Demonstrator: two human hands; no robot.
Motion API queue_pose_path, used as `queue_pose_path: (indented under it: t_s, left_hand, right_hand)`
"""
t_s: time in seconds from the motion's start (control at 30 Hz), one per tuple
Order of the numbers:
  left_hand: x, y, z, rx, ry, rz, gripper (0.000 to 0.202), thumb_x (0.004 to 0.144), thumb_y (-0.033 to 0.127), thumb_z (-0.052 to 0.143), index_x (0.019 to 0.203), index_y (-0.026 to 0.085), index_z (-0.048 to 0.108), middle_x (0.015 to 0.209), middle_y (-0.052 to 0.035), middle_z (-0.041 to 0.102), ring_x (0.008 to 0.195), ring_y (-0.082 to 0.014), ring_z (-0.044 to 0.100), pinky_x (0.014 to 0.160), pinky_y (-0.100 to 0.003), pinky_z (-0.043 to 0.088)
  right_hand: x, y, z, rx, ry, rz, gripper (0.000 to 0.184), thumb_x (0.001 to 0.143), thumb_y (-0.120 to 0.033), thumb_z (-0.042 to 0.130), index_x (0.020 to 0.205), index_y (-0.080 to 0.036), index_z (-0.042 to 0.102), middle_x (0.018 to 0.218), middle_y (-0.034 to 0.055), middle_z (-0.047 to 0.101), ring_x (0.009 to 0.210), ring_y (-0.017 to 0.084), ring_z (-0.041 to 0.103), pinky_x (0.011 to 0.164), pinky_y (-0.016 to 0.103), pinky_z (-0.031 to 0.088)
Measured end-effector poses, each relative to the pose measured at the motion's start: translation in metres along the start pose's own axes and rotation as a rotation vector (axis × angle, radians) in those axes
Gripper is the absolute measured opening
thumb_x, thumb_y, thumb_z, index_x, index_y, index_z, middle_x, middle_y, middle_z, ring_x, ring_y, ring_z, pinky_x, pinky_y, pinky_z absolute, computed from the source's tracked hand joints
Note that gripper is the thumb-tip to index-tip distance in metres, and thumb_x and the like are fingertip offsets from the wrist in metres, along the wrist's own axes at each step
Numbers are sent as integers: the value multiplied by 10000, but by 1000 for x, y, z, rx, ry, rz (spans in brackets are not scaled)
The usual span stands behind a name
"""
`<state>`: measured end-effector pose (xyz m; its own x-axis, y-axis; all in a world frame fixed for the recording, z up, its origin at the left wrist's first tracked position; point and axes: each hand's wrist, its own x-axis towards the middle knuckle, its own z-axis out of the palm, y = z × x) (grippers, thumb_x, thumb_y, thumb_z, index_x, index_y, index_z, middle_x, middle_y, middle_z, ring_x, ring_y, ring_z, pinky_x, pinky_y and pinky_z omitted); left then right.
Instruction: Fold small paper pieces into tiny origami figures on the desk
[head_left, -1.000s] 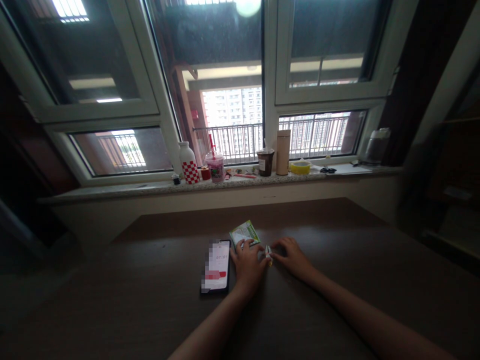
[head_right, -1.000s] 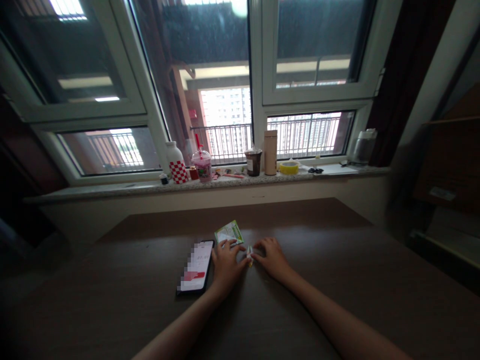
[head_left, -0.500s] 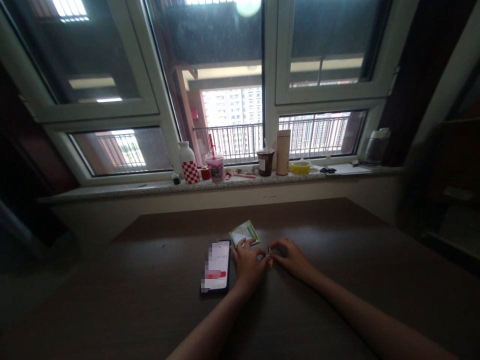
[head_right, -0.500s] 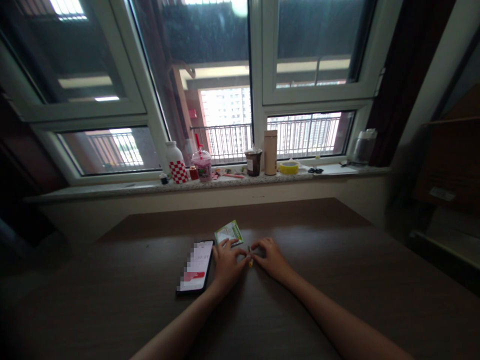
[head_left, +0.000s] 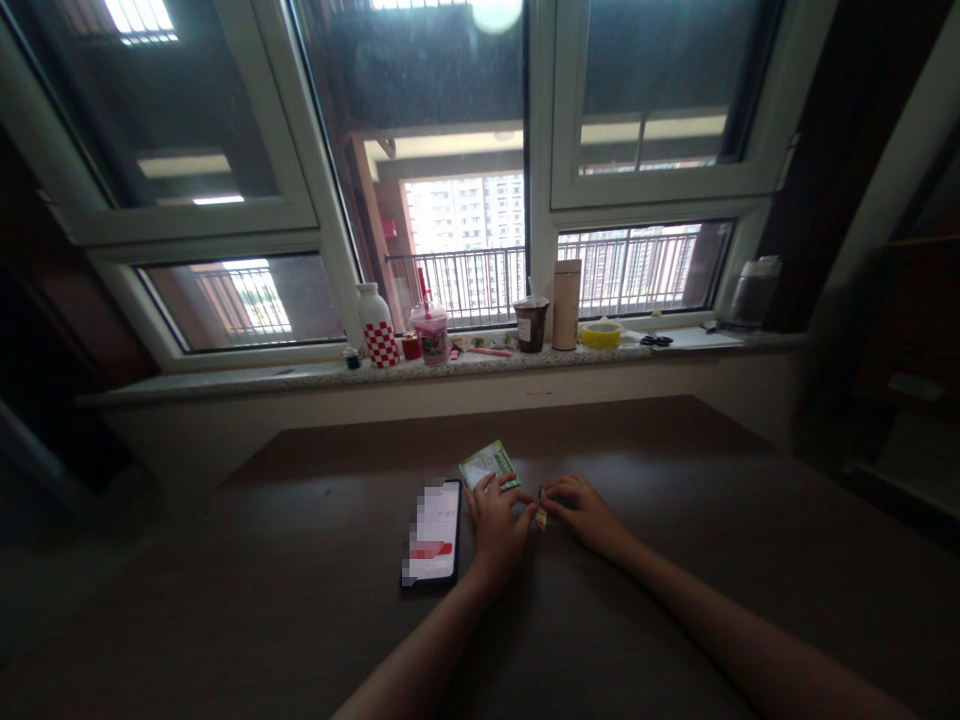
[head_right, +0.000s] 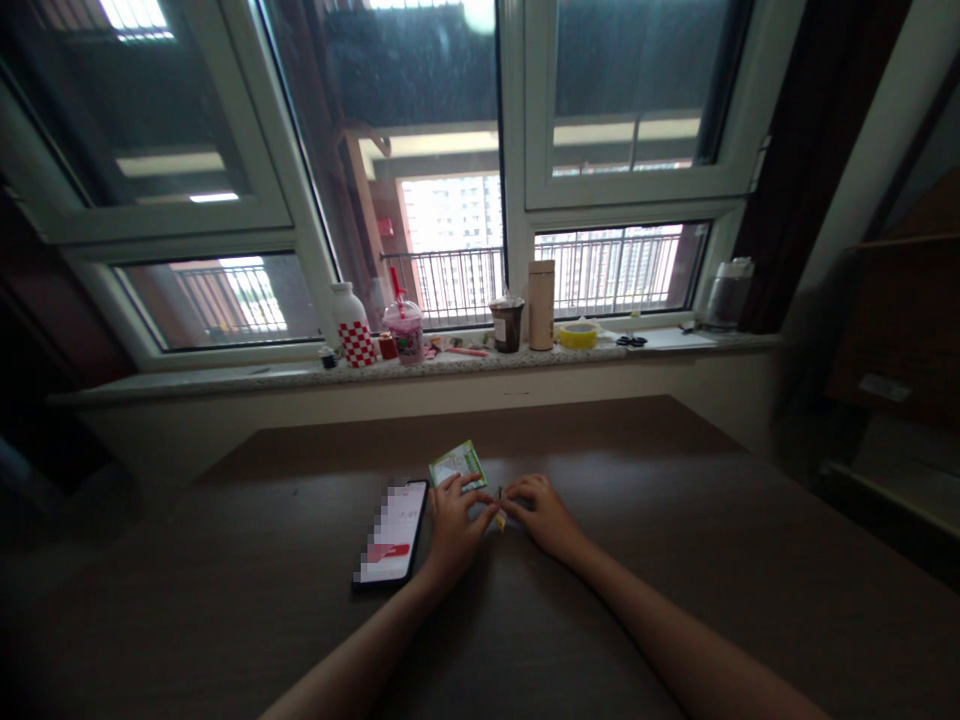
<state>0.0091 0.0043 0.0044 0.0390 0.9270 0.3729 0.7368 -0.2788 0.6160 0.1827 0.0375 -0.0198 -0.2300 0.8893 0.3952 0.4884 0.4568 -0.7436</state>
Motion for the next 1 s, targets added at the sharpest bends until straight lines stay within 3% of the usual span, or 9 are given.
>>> queue_pose_path:
  t_s: [0.17,0.43,1.0]
  left_hand:
    - [0,-1,1,9,-18,7,139,830,327,633,845,254,751,1276,-43,594,1317,-299,354,1146,-563,131]
    - [0,-7,5,-22,46,70,131,833,306,633,795,240,739,1229,-44,631,1291,-305,394,1122,-593,173]
    - [0,-7,5,-1,27,86,109,833,255,622,797,241,723,1261,-40,618,1305,-304,379,1110,-605,180]
  right_hand:
    - [2,3,0,52,25,20,248,805,-441,646,800,-215,748,979,72,701,1041,238,575,977,384,408]
    - [4,10,1,79,-9,47,247,780,-469,673,797,-247,779,975,74,713,1043,258,572,975,405,395]
    - [3,7,2,77,31,16,216,771,-435,684,754,-234,763,951,71,711,1036,253,565,972,411,386]
